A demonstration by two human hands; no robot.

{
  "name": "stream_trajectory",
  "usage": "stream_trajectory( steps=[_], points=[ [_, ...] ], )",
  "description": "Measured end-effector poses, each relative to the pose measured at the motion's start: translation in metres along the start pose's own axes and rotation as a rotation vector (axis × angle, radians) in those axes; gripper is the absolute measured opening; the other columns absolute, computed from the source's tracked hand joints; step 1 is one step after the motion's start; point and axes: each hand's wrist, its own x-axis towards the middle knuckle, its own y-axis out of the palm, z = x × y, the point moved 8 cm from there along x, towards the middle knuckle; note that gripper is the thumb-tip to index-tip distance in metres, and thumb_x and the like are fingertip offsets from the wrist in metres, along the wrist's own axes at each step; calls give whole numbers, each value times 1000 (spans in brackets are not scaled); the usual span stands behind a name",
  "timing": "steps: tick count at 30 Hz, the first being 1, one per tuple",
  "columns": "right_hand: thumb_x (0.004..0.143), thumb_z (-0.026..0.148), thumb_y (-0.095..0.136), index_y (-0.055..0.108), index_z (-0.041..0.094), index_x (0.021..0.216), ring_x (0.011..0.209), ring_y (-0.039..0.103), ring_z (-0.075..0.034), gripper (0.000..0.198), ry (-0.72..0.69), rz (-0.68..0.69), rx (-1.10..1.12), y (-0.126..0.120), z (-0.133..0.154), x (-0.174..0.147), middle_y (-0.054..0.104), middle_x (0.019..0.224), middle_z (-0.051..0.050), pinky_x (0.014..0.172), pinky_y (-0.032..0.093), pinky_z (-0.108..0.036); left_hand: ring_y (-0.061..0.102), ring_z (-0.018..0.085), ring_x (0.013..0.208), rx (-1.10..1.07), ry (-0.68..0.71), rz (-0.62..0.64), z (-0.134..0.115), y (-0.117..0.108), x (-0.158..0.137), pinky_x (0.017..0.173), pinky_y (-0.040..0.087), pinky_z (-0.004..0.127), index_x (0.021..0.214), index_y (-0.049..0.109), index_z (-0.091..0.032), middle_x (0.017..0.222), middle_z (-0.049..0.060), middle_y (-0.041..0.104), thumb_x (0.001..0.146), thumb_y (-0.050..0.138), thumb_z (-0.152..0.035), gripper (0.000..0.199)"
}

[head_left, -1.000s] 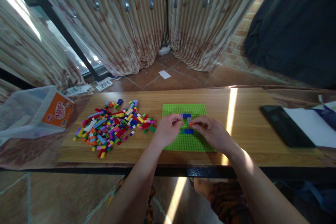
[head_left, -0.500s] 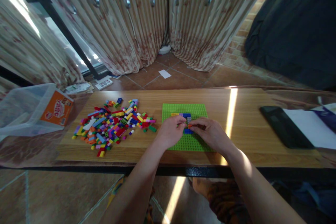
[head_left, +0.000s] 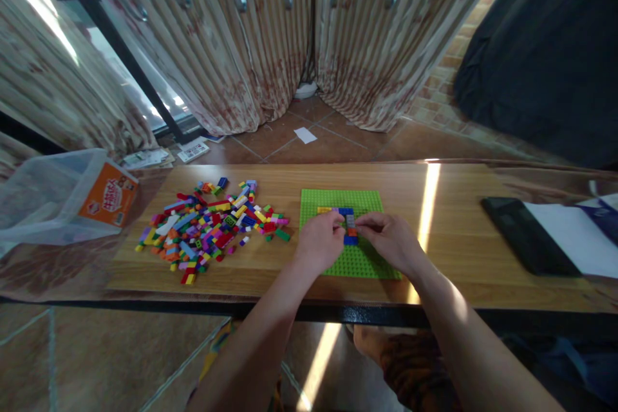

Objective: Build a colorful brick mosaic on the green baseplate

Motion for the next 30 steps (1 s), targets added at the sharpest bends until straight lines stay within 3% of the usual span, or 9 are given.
stream_trajectory(
  steps=[6,30],
  points=[
    [80,27,59,76,23,86,78,70,-19,19,-9,4,-27,1,6,0,77,85,-2,75,51,-33,69,26,93,150,-54,-69,-8,0,1,85,53,39,104,70,-18,97,9,75,84,56,-18,24],
    [76,20,62,77,22,83,73,70,-18,17,37,-23,-53,-3,9,0,77,81,-2,71,53,-30,68,25,90,167,-125,-75,-6,3,5,83,53,38,97,71,-19,96,11,75,81,58,-16,21]
  ],
)
